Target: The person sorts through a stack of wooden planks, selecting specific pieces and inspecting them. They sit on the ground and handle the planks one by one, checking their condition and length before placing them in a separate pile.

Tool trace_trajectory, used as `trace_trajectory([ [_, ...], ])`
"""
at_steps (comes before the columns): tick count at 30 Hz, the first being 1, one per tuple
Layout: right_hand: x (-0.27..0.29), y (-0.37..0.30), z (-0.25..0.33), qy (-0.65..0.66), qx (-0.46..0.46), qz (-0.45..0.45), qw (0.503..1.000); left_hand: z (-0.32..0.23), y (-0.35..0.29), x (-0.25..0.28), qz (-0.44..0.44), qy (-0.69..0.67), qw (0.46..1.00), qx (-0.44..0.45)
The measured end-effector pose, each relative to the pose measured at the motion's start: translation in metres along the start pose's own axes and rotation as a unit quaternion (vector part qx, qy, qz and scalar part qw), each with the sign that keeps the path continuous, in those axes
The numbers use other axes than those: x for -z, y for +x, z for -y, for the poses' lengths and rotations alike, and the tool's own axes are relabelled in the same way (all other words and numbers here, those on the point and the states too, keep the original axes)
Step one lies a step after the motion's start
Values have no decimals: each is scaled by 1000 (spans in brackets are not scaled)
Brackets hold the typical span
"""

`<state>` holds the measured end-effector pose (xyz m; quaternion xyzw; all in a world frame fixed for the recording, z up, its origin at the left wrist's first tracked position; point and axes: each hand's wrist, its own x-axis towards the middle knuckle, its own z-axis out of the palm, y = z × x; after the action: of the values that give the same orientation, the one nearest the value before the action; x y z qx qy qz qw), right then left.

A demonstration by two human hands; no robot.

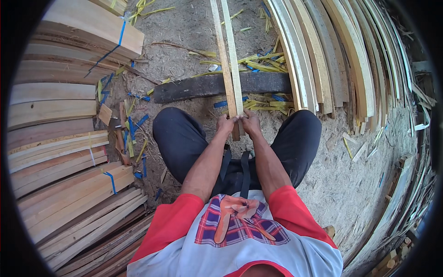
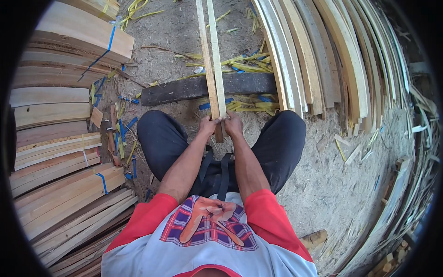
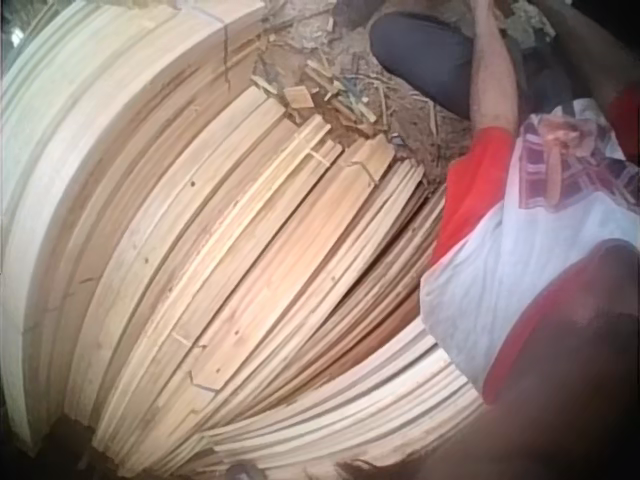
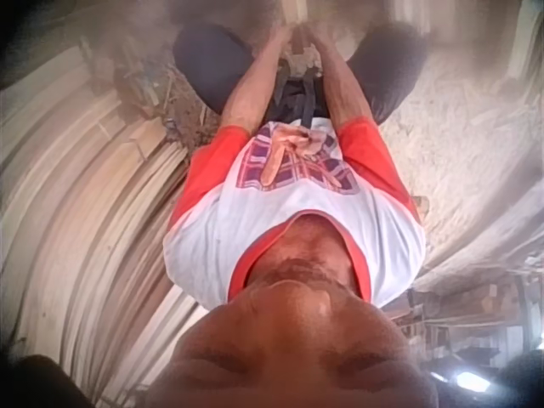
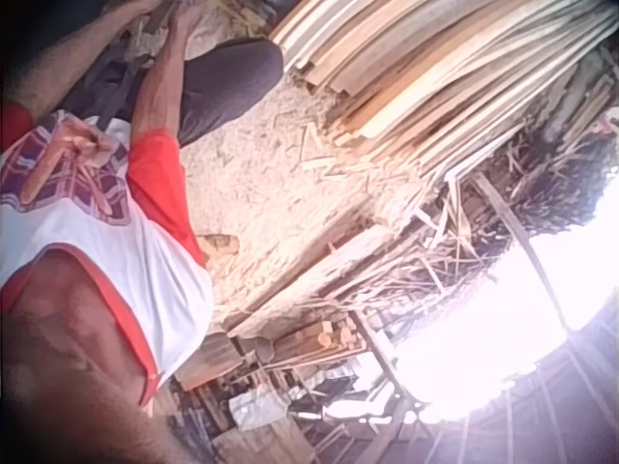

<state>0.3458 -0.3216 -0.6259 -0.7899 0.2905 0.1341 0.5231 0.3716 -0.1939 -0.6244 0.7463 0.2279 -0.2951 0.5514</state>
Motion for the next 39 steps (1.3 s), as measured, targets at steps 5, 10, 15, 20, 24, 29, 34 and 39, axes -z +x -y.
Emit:
trace_trajectory([
  [5,6,-17,17,-41,-7,19,999,15,17,4,-17,30,999,-10],
  [10,12,-19,3,-39,24,20,999,10,12,-2,7,-12,1000,2],
  [15,5,-20,-2,-31,8,36,999,8,12,7,13,-41,999,-1],
  [20,7,-25,-4,-66,31,30,997,1,-8,13,20,13,999,-22],
  [24,15,-45,-8,-115,-6,60,992,-15,-42,12,35,189,981,5],
  [29,21,-57,26,-229,-57,110,965,14,-22,14,82,361,929,29],
  [34,103,-59,103,29,180,-109,977,-31,-65,18,8,356,928,-112],
  [39,214,-20,97,-8,159,-306,938,-63,-108,30,9,211,944,-253],
])
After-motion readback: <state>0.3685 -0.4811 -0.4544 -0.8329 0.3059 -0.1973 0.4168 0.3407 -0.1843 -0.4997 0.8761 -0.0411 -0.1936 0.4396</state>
